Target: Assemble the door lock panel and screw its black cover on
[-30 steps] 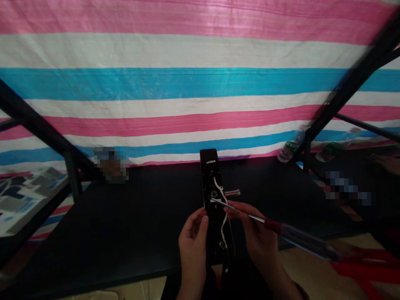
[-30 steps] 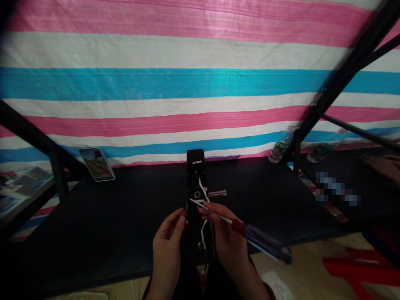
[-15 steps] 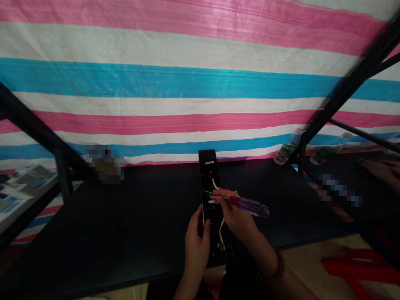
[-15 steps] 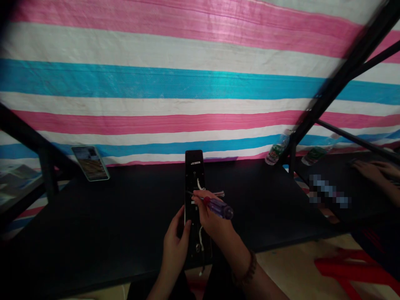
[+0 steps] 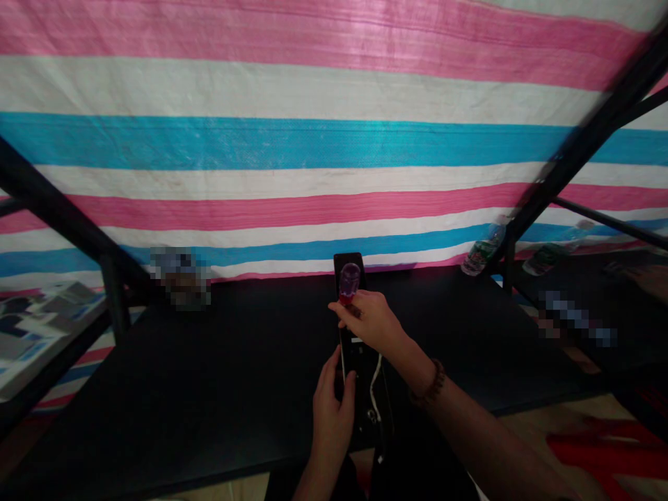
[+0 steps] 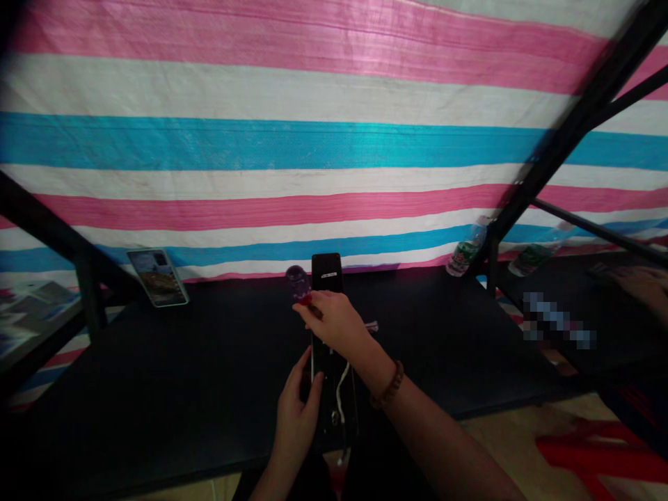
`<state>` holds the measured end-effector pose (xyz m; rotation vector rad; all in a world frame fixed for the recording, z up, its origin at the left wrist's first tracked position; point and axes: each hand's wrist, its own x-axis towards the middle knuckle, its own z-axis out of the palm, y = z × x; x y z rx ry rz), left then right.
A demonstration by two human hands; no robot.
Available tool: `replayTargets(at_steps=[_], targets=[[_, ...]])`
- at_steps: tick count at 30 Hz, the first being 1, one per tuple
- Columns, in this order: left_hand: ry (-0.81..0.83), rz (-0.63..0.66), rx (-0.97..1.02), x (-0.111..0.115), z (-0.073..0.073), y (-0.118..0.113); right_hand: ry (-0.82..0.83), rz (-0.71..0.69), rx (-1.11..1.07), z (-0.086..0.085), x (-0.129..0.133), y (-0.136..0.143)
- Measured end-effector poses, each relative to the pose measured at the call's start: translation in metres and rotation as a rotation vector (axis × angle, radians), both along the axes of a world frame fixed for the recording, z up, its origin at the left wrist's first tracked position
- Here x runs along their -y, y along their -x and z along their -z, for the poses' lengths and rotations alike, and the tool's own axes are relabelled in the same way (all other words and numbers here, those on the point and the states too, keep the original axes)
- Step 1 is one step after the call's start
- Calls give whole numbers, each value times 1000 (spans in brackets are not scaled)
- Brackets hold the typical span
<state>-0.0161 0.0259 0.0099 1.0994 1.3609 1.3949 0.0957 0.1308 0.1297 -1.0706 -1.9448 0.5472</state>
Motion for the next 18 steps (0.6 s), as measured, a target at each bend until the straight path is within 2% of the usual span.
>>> replayTargets(at_steps=[4,8,10,13,16,18], targets=[[36,58,71,3,-3,-1,116,-72,-229,23,-3,1],[40,76,66,7,-6,-1,53,-151,-272,30,1,0],[57,72,55,10,-6,-2,19,-132,-279,31,3,0],[41,67,48,13,-4,-2,79,-70,-366,36,2,0],[-15,28,25,-2,-7,2,151,-47,-419,43,-4,1],[-51,-3,12,-26,-13,8,148,-63,-389,45,-9,0]])
